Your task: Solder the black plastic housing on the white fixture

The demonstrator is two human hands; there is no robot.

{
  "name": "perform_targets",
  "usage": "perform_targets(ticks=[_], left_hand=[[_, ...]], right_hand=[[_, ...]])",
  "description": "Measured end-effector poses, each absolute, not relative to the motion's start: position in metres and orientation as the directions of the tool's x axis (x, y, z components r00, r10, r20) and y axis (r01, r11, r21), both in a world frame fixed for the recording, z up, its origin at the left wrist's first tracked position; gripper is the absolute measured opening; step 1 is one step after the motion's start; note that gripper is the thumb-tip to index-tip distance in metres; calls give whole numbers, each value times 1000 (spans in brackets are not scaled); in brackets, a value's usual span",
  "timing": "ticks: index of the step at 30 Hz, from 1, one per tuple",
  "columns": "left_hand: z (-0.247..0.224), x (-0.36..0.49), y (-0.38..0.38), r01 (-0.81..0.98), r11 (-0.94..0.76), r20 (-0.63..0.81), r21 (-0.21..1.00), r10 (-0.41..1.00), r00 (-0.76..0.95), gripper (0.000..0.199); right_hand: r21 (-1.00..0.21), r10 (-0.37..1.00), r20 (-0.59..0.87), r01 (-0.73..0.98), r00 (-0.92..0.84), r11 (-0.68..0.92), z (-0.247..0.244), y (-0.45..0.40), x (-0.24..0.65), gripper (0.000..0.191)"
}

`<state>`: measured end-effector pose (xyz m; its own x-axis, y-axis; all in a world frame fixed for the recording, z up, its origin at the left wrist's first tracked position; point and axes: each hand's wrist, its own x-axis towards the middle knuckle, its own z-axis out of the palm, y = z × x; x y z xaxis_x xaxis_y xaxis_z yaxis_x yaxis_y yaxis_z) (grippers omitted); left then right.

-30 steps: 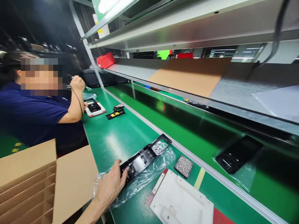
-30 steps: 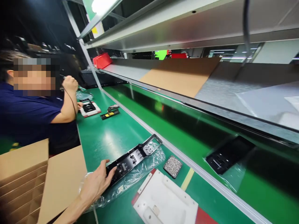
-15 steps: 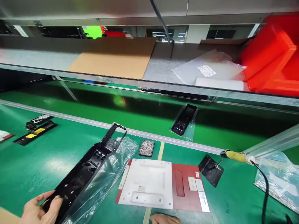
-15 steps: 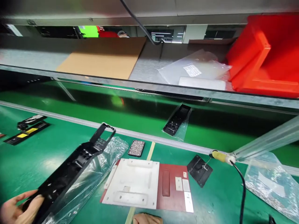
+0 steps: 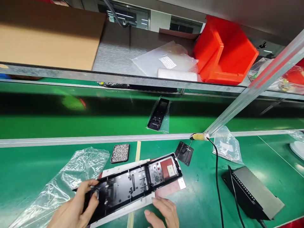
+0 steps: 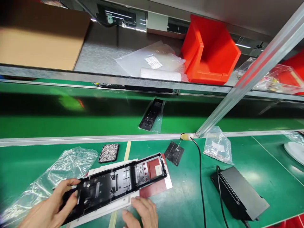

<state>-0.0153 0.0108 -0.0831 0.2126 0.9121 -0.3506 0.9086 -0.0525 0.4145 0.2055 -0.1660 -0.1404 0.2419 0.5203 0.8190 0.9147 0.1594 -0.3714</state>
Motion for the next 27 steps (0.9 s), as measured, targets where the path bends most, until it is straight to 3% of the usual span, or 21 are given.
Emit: perform_targets(ticks=[5, 11, 18, 27], left_hand=[[-75, 22, 15, 871, -177, -336, 459, 872, 355, 61], [-84, 28, 16, 893, -186, -383, 410, 853, 354, 53], [-91, 28, 14, 894, -160, -403, 419, 849, 341, 52], [-97, 20, 7, 800, -161, -244, 578, 901, 358, 64]], right_hand=[[-231, 713, 690, 971, 123, 56, -133, -172, 233, 44], [-200, 825, 558, 979, 88, 31, -137, -170, 241, 50], [-258, 861, 502, 964, 85, 56, -138, -168, 240, 53], [-251, 837, 541, 966, 85, 65, -147, -163, 247, 48]])
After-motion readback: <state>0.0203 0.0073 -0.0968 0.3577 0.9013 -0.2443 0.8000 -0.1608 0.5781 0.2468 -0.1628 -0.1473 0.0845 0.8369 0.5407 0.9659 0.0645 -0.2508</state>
